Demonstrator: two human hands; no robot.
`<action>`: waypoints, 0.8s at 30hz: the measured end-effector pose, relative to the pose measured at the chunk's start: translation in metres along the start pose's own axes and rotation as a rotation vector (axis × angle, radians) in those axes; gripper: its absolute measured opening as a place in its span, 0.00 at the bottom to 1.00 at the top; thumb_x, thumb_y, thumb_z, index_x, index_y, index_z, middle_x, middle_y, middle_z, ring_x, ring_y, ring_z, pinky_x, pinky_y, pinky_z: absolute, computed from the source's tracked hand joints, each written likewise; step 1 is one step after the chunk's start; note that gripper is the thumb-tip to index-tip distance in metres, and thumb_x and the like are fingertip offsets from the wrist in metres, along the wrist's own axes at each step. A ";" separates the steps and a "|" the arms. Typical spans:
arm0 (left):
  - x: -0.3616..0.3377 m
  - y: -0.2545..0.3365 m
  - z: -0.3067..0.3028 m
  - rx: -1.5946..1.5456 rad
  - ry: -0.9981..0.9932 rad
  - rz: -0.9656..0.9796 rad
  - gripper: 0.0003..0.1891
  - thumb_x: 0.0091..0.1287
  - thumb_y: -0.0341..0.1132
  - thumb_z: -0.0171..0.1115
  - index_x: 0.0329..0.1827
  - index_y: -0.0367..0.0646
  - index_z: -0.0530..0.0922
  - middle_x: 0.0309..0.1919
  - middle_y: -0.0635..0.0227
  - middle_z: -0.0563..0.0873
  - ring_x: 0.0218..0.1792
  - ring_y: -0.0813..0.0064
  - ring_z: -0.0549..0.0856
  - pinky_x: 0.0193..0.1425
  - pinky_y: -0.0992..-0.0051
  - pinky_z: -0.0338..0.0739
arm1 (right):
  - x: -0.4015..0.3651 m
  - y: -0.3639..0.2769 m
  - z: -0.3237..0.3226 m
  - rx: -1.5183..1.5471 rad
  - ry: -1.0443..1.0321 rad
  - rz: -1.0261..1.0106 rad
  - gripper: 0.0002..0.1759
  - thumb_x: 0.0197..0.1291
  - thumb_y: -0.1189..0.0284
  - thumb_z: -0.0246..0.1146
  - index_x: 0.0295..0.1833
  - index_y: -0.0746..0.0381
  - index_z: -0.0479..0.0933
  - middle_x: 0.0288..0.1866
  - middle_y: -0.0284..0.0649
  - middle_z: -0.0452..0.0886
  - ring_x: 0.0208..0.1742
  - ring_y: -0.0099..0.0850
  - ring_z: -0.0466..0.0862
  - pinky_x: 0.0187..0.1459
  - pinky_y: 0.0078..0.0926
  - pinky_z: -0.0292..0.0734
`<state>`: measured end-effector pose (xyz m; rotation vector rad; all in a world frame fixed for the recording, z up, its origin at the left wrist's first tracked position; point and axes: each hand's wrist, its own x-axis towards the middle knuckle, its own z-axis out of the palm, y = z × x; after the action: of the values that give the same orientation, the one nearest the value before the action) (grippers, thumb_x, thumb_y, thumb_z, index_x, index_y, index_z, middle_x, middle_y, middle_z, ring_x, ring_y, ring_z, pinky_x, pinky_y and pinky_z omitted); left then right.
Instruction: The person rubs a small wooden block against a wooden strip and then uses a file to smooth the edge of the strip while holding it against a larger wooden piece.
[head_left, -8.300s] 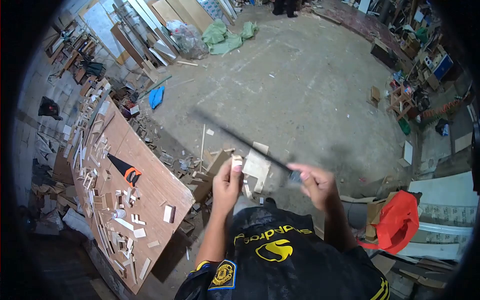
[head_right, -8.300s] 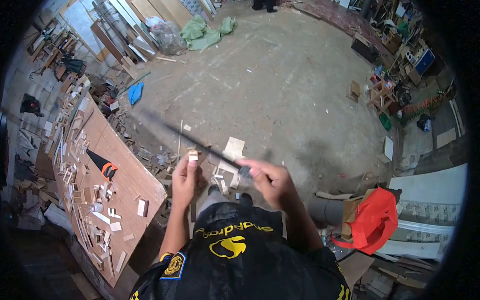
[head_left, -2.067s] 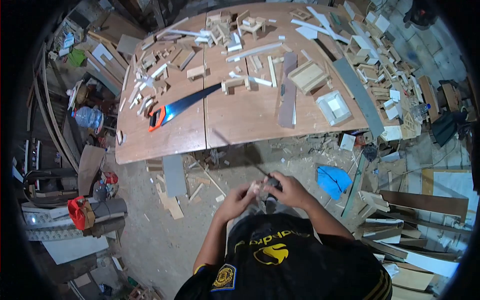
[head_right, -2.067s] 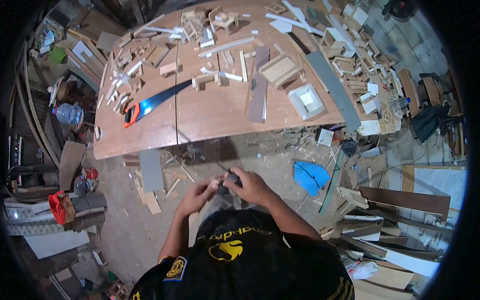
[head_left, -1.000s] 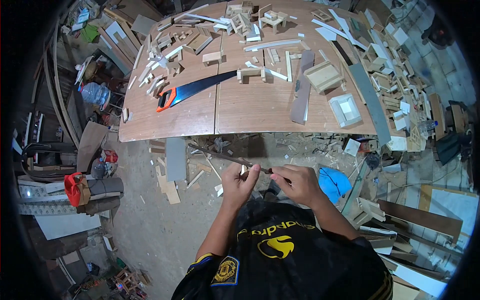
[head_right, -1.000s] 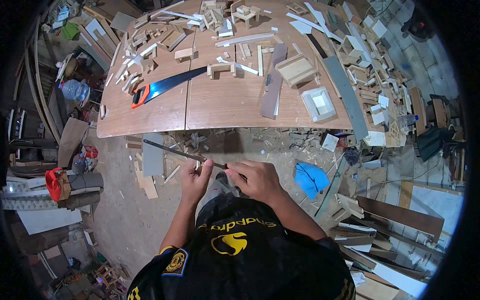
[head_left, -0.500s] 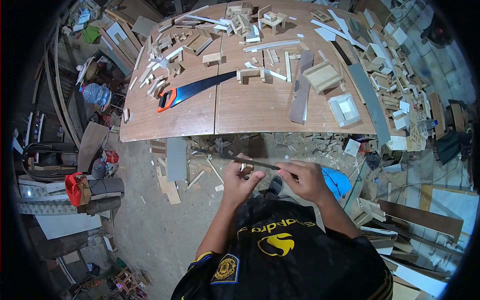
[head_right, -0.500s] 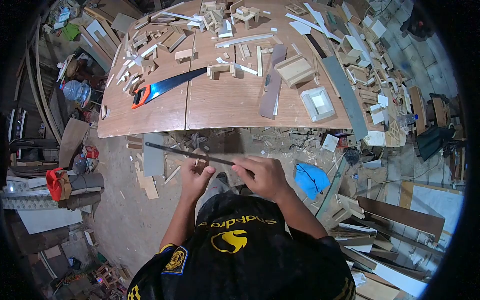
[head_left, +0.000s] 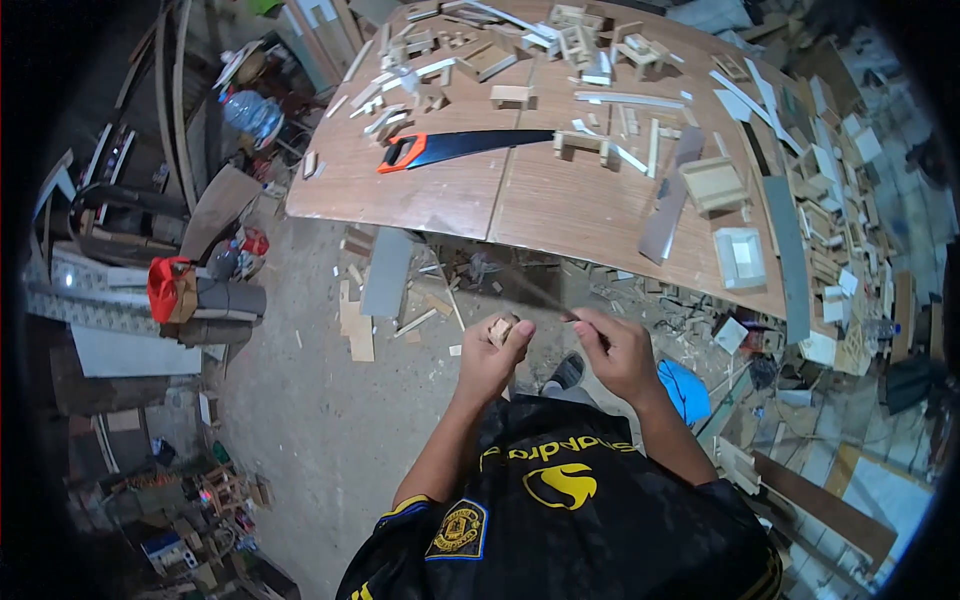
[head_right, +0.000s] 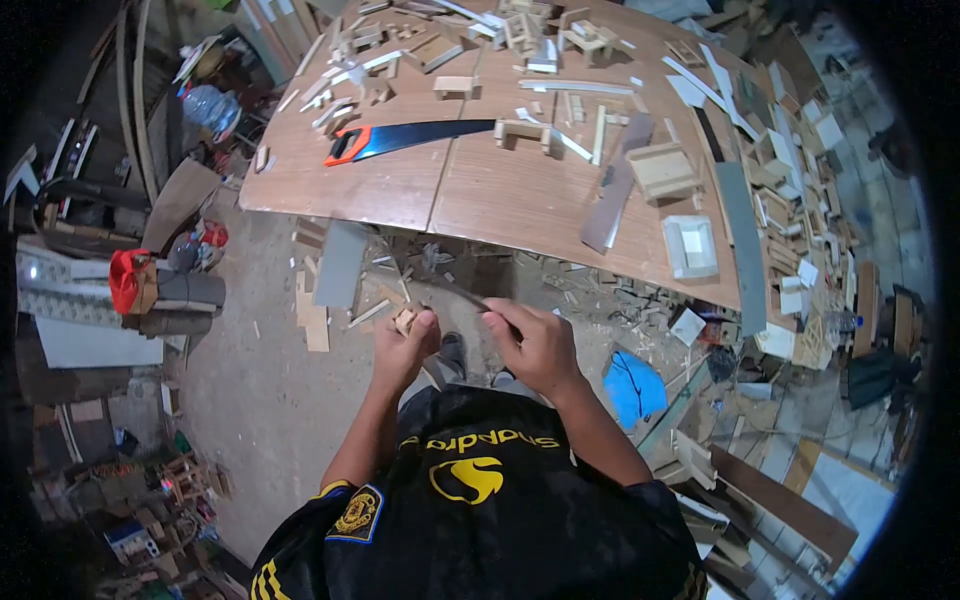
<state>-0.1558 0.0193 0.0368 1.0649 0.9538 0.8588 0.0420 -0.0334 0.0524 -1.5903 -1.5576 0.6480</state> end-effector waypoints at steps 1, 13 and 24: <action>0.002 -0.015 -0.019 -0.085 -0.139 0.039 0.23 0.73 0.57 0.63 0.36 0.44 0.74 0.23 0.78 0.72 0.23 0.86 0.68 0.26 0.79 0.61 | 0.003 -0.004 0.003 0.102 -0.035 0.028 0.13 0.68 0.64 0.66 0.51 0.59 0.85 0.38 0.44 0.87 0.33 0.43 0.87 0.33 0.33 0.79; -0.047 0.025 -0.163 -0.150 -0.076 -0.045 0.38 0.72 0.75 0.35 0.39 0.46 0.74 0.25 0.78 0.68 0.24 0.85 0.64 0.27 0.80 0.58 | 0.061 -0.114 0.152 0.263 -0.310 -0.222 0.14 0.58 0.68 0.74 0.48 0.63 0.85 0.40 0.47 0.88 0.39 0.41 0.89 0.41 0.31 0.81; -0.163 0.021 -0.374 -0.008 0.313 0.012 0.41 0.71 0.76 0.40 0.50 0.42 0.79 0.30 0.79 0.72 0.30 0.85 0.68 0.34 0.79 0.65 | 0.073 -0.249 0.361 0.210 -0.799 -0.432 0.09 0.59 0.76 0.71 0.44 0.66 0.83 0.31 0.36 0.84 0.31 0.20 0.78 0.35 0.21 0.74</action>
<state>-0.5635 -0.0073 0.0184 0.9463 1.2040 1.0587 -0.3865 0.0865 0.0707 -0.8065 -2.2179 1.2336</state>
